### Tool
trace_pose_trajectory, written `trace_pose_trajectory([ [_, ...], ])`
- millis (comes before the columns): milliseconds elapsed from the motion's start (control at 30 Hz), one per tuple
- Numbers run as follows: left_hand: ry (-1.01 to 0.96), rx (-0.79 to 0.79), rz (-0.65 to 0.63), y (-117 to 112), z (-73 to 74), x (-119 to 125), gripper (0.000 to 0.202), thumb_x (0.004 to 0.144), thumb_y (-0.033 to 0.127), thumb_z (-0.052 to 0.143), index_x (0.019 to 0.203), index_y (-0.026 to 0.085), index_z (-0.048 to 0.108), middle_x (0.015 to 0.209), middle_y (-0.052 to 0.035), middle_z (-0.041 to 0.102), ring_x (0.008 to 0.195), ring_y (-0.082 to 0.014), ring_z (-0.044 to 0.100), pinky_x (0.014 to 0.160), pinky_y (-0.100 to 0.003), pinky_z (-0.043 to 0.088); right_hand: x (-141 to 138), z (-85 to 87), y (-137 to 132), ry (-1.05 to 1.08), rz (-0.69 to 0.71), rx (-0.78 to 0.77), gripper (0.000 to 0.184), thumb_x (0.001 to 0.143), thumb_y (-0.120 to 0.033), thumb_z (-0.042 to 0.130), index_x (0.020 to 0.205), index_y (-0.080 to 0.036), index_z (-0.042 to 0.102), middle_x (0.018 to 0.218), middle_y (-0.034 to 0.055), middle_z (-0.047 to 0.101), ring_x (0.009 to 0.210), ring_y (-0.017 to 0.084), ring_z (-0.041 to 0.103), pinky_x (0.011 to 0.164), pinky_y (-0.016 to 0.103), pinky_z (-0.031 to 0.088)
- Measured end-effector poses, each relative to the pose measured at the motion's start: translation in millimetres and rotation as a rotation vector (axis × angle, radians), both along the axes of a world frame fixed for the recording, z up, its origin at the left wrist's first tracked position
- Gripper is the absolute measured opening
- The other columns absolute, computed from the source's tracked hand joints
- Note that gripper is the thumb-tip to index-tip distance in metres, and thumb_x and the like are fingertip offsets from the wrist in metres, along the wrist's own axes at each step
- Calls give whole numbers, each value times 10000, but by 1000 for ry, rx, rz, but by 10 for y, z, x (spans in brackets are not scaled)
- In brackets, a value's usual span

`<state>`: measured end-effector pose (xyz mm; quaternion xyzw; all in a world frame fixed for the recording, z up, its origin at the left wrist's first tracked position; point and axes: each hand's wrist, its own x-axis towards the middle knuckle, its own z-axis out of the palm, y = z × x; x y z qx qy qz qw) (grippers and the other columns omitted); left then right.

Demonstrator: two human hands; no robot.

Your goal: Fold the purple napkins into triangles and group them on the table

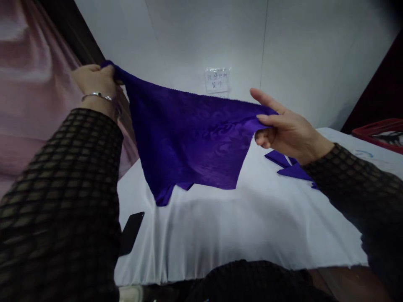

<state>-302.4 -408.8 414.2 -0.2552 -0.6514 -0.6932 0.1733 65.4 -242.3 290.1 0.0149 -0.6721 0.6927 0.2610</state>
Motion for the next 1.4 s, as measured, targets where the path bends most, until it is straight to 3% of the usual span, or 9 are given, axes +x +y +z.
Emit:
trace_pose_trajectory([
  [133, 51, -187, -123, 678, 94, 241, 101, 913, 173, 440, 837, 112, 463, 596, 106, 498, 521, -26, 467, 586, -198, 448, 341, -453, 117, -85, -171, -65, 506, 808, -273, 598, 1288, -341, 452, 533, -79, 584, 563, 137, 648, 449, 198, 482],
  [233, 107, -250, -285, 1369, -122, 515, 101, 882, 179, 451, 915, 116, 522, 674, 100, 560, 545, -25, 497, 635, -218, 452, 630, -859, 260, -216, -306, -101, 419, 754, -330, 653, 1164, -288, 580, 598, -24, 636, 595, 173, 658, 472, 246, 498],
  [433, 243, -369, -538, 2601, -1198, 1084, 150, 802, 239, 544, 863, 167, 661, 908, 16, 696, 1027, -132, 580, 911, -297, 415, 1241, -1649, 354, -392, -468, -304, 500, 706, -336, 703, 1188, -274, 585, 669, 11, 659, 633, 193, 657, 514, 280, 517],
  [567, 190, -581, -752, 2834, -2051, 1521, 250, 774, 258, 584, 975, 121, 641, 1150, -47, 647, 1117, -92, 555, 990, -300, 366, 1530, -2122, 295, -461, -539, -416, 665, 703, -312, 716, 1321, -321, 469, 758, -11, 654, 590, 153, 612, 523, 281, 527],
  [733, 123, -737, -972, 2110, -2800, 1700, 261, 803, 244, 581, 1049, 160, 610, 1177, -87, 639, 1082, -153, 600, 886, -315, 477, 1786, -2551, 214, -571, -594, -438, 769, 725, -316, 690, 1405, -366, 334, 884, -12, 657, 595, 141, 590, 553, 299, 540],
  [900, 147, -863, -983, 459, -3409, 1720, 272, 713, 310, 678, 983, 272, 682, 1057, -43, 696, 1025, -252, 632, 929, -387, 482, 1947, -2722, 205, -695, -565, -387, 874, 759, -370, 656, 1471, -320, 152, 726, -6, 668, 673, 207, 658, 546, 297, 518],
  [1100, 565, -1221, -933, -1173, -4044, 1977, 585, 761, 474, 626, 1295, 270, 502, 1399, -114, 450, 1275, -300, 427, 1038, -528, 351, 2021, -2806, 252, -800, -520, -233, 818, 759, -465, 630, 1453, -232, 266, 630, 12, 678, 570, 204, 625, 511, 316, 497],
  [1233, 626, -1212, -741, -1444, -4192, 2074, 551, 791, 486, 592, 1280, 243, 520, 1373, -129, 478, 1258, -295, 444, 1014, -491, 391, 2053, -2762, 231, -778, -519, -261, 606, 723, -513, 651, 1242, -211, 573, 739, 63, 700, 654, 217, 647, 538, 314, 500],
  [1400, 616, -1143, -592, -1276, -4232, 2030, 324, 845, 396, 549, 1112, 232, 633, 1168, -94, 636, 1082, -253, 575, 897, -439, 477, 2083, -2630, 169, -701, -497, -248, 534, 661, -461, 731, 1126, -216, 635, 836, 81, 706, 700, 207, 651, 537, 282, 483],
])
